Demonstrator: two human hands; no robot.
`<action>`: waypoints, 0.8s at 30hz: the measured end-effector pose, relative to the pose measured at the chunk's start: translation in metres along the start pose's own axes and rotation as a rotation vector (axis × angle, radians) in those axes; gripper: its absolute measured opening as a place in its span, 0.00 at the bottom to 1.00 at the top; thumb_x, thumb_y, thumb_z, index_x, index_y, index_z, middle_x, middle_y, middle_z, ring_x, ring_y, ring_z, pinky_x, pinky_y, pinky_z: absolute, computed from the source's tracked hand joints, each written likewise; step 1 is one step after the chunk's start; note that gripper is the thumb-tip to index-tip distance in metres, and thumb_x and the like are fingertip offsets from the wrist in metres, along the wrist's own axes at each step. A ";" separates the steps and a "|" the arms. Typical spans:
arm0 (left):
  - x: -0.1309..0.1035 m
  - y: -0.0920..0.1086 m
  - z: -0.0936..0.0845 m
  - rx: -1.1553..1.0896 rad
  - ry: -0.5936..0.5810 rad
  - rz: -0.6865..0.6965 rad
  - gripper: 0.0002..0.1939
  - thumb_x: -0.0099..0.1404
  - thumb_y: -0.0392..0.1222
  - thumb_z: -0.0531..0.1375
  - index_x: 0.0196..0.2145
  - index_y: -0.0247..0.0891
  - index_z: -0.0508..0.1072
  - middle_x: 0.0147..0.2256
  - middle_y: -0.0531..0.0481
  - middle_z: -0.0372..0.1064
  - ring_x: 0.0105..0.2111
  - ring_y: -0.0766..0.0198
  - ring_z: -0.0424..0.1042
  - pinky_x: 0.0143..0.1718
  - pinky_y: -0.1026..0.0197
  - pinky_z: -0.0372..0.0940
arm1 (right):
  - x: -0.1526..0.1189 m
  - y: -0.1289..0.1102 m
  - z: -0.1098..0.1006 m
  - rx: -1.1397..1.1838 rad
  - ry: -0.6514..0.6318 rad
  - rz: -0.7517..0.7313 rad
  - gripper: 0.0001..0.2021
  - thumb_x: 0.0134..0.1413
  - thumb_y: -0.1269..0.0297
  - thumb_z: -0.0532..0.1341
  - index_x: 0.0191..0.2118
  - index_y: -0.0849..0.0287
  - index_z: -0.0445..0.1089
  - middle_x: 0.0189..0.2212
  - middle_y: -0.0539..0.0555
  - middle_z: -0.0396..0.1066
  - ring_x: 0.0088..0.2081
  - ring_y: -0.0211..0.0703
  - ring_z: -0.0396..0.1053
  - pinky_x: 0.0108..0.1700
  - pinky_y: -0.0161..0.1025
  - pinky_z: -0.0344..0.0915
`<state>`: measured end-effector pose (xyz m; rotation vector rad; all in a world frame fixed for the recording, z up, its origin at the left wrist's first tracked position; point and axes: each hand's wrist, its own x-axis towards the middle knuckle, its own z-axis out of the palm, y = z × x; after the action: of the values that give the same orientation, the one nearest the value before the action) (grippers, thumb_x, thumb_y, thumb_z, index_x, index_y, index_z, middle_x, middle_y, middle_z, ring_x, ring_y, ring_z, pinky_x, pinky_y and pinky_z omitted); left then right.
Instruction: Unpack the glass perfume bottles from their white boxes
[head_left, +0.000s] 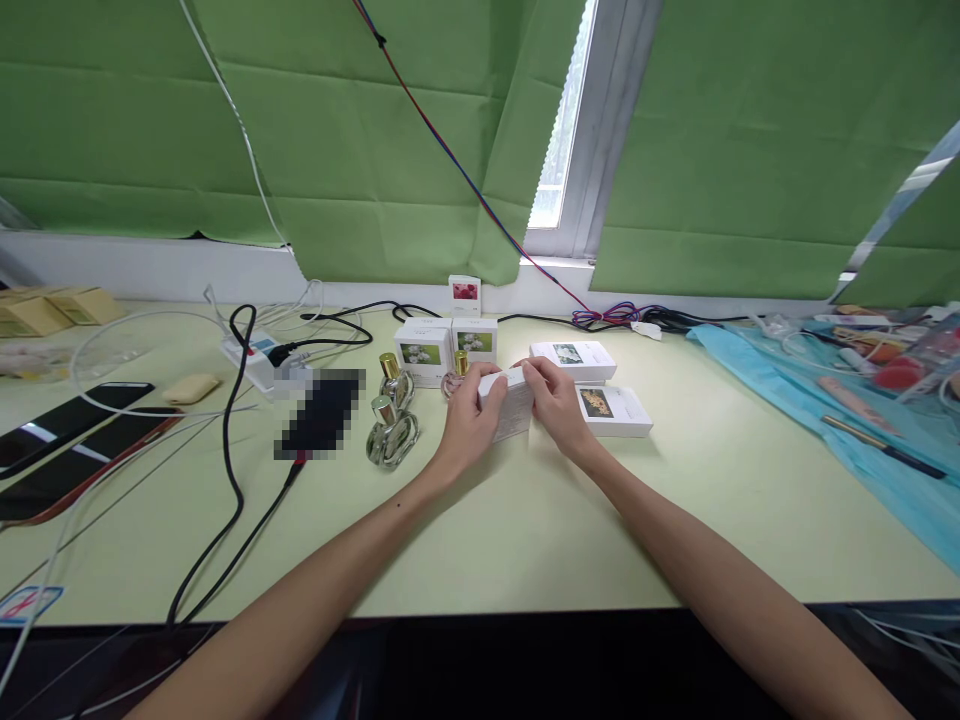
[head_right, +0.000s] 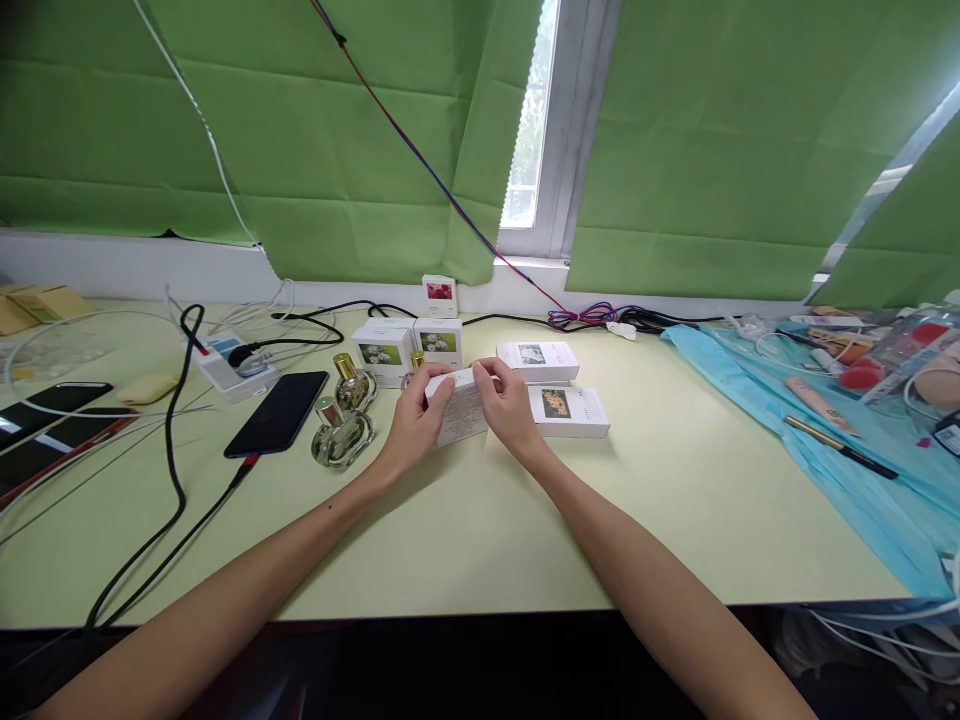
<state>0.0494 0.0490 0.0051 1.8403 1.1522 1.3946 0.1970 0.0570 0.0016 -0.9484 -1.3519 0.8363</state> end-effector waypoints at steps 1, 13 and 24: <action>0.000 0.000 0.000 0.001 -0.001 -0.003 0.12 0.73 0.52 0.54 0.42 0.42 0.70 0.40 0.51 0.72 0.38 0.61 0.69 0.37 0.60 0.62 | 0.000 0.000 0.000 -0.003 0.000 -0.002 0.16 0.61 0.47 0.59 0.36 0.56 0.71 0.31 0.51 0.67 0.31 0.40 0.64 0.29 0.37 0.58; 0.000 0.000 -0.001 0.011 -0.006 -0.001 0.12 0.73 0.52 0.54 0.42 0.42 0.69 0.40 0.50 0.71 0.38 0.61 0.68 0.37 0.59 0.61 | 0.000 -0.002 0.000 -0.082 -0.018 -0.065 0.16 0.62 0.47 0.58 0.35 0.55 0.68 0.32 0.51 0.68 0.34 0.41 0.64 0.36 0.39 0.61; 0.000 0.000 -0.001 0.005 -0.013 0.004 0.11 0.72 0.51 0.54 0.42 0.42 0.68 0.40 0.50 0.71 0.39 0.61 0.68 0.39 0.59 0.63 | 0.000 0.000 -0.001 -0.093 -0.030 -0.060 0.15 0.63 0.48 0.58 0.37 0.55 0.69 0.34 0.52 0.69 0.36 0.42 0.65 0.37 0.39 0.61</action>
<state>0.0486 0.0493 0.0055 1.8538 1.1473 1.3817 0.1979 0.0573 0.0018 -0.9663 -1.4481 0.7500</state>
